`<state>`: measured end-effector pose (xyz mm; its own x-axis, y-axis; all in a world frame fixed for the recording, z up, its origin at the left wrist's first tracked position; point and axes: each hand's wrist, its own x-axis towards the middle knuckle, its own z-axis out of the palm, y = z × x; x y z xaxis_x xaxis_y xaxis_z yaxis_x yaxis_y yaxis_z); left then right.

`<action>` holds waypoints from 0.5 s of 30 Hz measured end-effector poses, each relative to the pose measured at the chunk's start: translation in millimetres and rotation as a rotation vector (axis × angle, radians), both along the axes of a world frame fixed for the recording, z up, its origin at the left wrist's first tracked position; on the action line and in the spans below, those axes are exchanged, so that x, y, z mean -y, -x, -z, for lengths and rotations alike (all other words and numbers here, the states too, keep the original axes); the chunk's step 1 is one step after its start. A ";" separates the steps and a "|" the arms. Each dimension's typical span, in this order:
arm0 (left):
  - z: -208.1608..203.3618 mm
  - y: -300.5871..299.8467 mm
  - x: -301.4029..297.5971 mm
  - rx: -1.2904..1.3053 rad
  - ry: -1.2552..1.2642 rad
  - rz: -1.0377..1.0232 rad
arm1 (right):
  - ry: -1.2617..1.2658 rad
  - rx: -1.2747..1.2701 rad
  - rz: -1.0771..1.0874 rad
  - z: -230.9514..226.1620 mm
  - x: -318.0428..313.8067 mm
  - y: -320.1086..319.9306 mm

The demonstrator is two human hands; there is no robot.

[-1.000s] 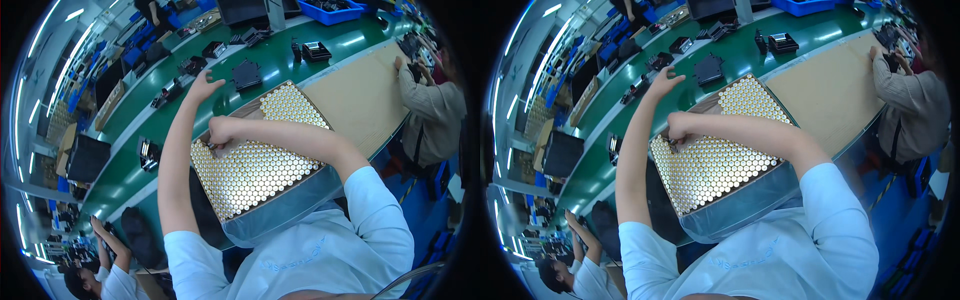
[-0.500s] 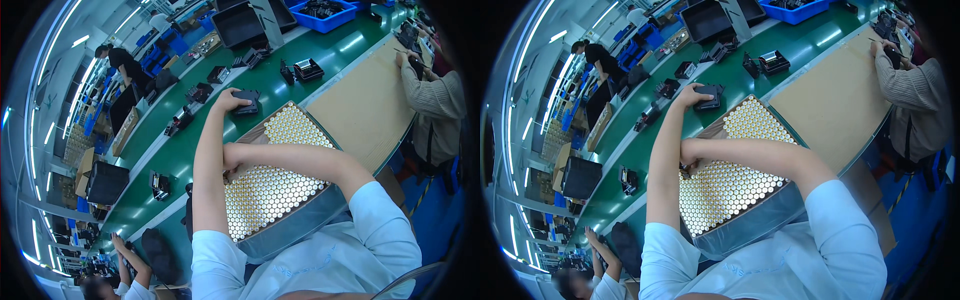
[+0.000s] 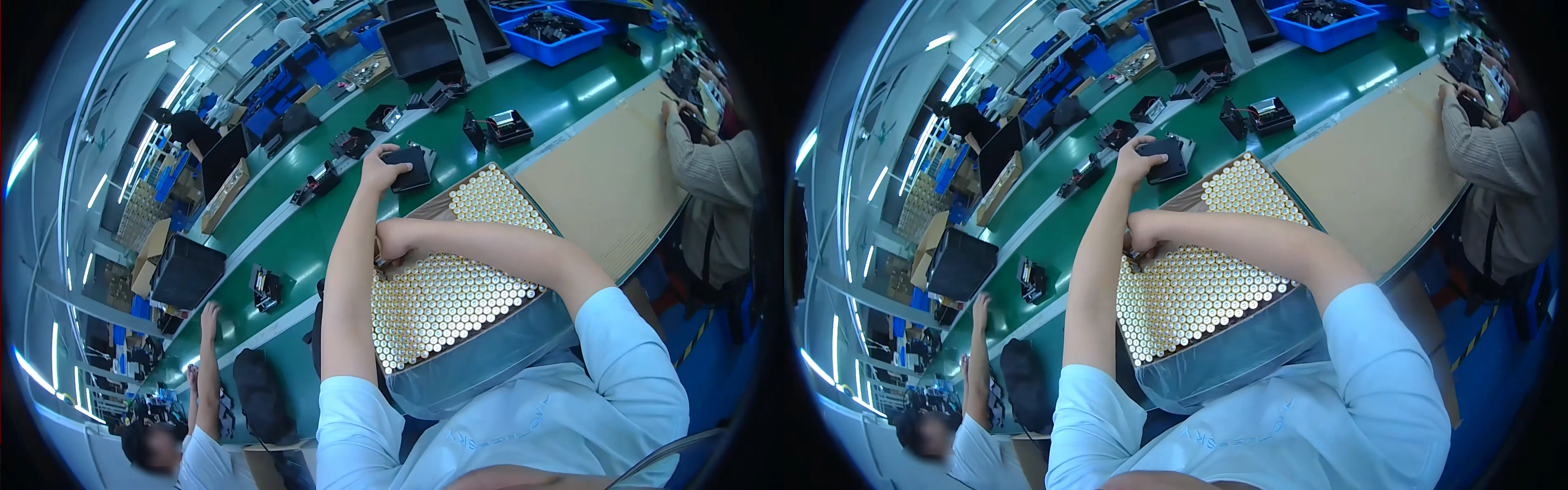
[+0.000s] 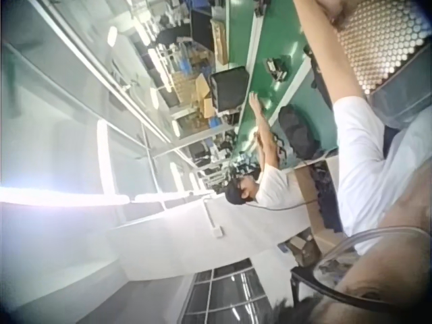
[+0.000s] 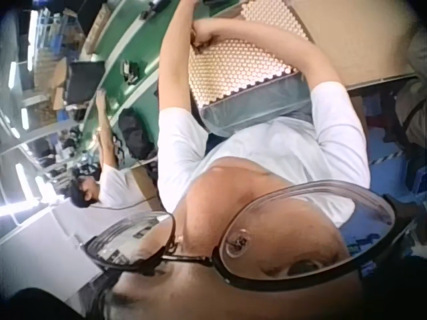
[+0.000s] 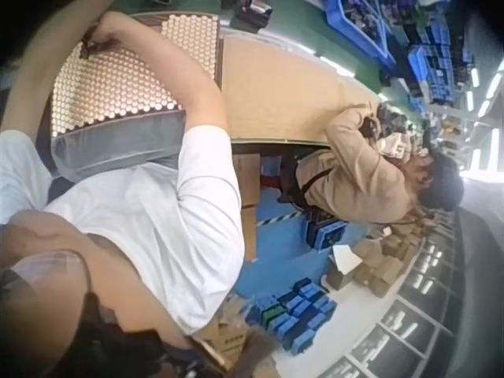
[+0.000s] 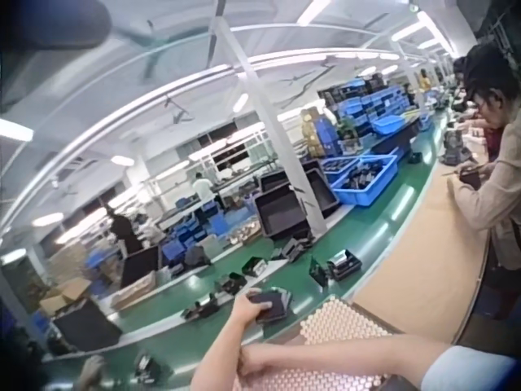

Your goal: Assembling cylindrical battery cells into a grid tray using a specialized jig and hand tool.

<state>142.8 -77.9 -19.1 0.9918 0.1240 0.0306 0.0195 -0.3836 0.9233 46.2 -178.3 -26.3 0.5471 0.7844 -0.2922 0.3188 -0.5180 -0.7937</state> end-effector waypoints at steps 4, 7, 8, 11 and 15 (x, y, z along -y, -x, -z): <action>1.0 12.9 -12.2 0.234 -0.373 -0.084 | 0.060 0.065 -0.082 -4.4 4.5 -2.8; 4.0 26.1 -28.7 0.359 -0.638 -0.034 | 0.074 0.073 -0.099 -7.1 5.6 -0.8; 3.4 32.2 -38.2 0.414 -0.773 0.038 | 0.072 0.068 -0.093 -8.1 5.4 0.0; 4.9 47.8 -46.7 0.514 -1.039 0.195 | 0.068 0.050 -0.081 -6.3 5.5 -2.6; -0.7 67.5 -27.0 0.699 -0.793 0.152 | 0.049 0.060 -0.169 10.3 8.4 -22.9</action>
<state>75.3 -50.9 -18.4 0.7262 -0.3046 0.6163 -0.5164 -0.8334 0.1967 69.1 -186.7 -36.6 0.4267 0.8522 -0.3029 0.4508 -0.4908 -0.7456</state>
